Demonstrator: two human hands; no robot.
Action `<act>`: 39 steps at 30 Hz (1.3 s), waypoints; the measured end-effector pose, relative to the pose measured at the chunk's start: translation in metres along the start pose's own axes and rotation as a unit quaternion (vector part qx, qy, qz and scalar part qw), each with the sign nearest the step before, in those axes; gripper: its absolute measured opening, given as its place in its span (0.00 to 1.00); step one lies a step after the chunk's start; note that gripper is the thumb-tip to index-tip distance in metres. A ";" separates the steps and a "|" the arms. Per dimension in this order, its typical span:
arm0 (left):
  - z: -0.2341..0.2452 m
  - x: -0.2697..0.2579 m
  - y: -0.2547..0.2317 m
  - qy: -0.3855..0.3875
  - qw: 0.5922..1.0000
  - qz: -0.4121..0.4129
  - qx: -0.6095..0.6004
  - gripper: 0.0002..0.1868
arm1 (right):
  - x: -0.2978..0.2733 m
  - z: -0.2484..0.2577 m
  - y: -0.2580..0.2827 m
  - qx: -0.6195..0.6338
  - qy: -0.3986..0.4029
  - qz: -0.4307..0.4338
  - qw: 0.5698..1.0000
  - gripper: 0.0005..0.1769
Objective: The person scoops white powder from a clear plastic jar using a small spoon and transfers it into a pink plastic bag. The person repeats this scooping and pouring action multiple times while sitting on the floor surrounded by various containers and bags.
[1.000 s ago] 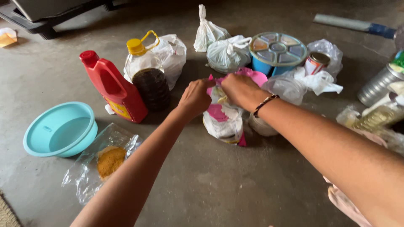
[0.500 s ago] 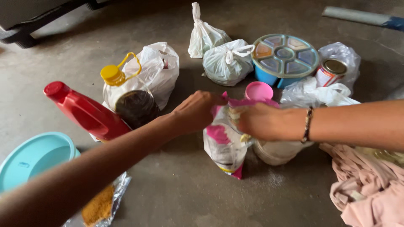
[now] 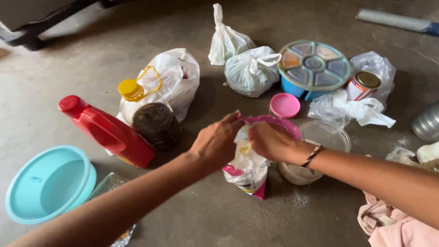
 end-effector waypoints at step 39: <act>0.038 -0.028 0.008 -0.025 0.978 0.137 -0.152 0.45 | -0.091 0.116 -0.049 0.453 0.024 -0.209 0.866 0.17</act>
Point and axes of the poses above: each hand's wrist, its own x-axis towards the middle knuckle, its own z-axis out of the back of the hand, y = z × x, the point moved 4 cm from there along x, towards the middle knuckle, and after that the axes turned 4 degrees about -x, right-handed, at the moved point
